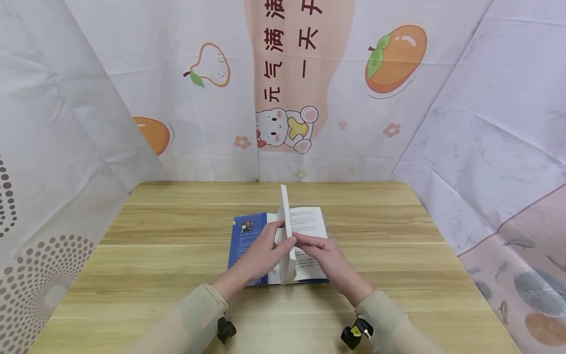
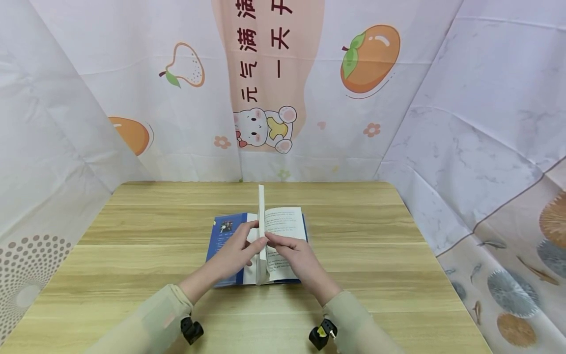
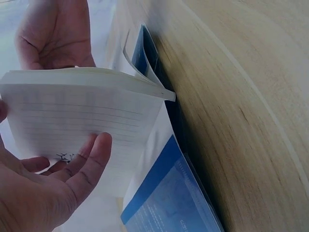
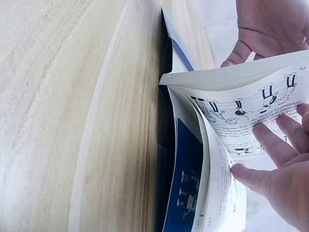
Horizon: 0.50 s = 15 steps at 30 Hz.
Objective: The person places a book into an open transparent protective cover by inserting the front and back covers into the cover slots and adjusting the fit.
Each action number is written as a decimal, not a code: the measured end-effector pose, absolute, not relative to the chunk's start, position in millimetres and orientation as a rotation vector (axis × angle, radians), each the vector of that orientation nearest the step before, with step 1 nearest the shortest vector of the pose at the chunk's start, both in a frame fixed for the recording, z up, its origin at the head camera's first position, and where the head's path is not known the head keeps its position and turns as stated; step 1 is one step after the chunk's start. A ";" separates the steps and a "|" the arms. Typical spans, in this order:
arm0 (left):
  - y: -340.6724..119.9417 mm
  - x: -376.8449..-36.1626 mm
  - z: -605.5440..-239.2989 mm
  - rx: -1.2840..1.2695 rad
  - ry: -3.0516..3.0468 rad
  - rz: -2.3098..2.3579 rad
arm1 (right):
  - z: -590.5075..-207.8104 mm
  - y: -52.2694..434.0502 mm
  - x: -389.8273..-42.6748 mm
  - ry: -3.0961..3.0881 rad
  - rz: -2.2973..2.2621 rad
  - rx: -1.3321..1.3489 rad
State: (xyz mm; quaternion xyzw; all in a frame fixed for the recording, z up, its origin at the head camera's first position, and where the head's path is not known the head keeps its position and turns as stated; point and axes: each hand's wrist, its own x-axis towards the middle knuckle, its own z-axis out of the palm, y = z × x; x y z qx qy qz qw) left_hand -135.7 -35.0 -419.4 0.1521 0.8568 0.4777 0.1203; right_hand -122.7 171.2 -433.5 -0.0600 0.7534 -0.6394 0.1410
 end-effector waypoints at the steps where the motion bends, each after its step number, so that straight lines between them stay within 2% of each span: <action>1: -34.7 -135.4 -418.8 0.437 2.504 1.395 | -433.5 171.1 -122.9 2.172 -1.842 -0.181; 15: -27.2 -133.2 -410.9 0.315 2.552 1.380 | -433.9 169.1 -123.9 2.221 -1.746 -0.345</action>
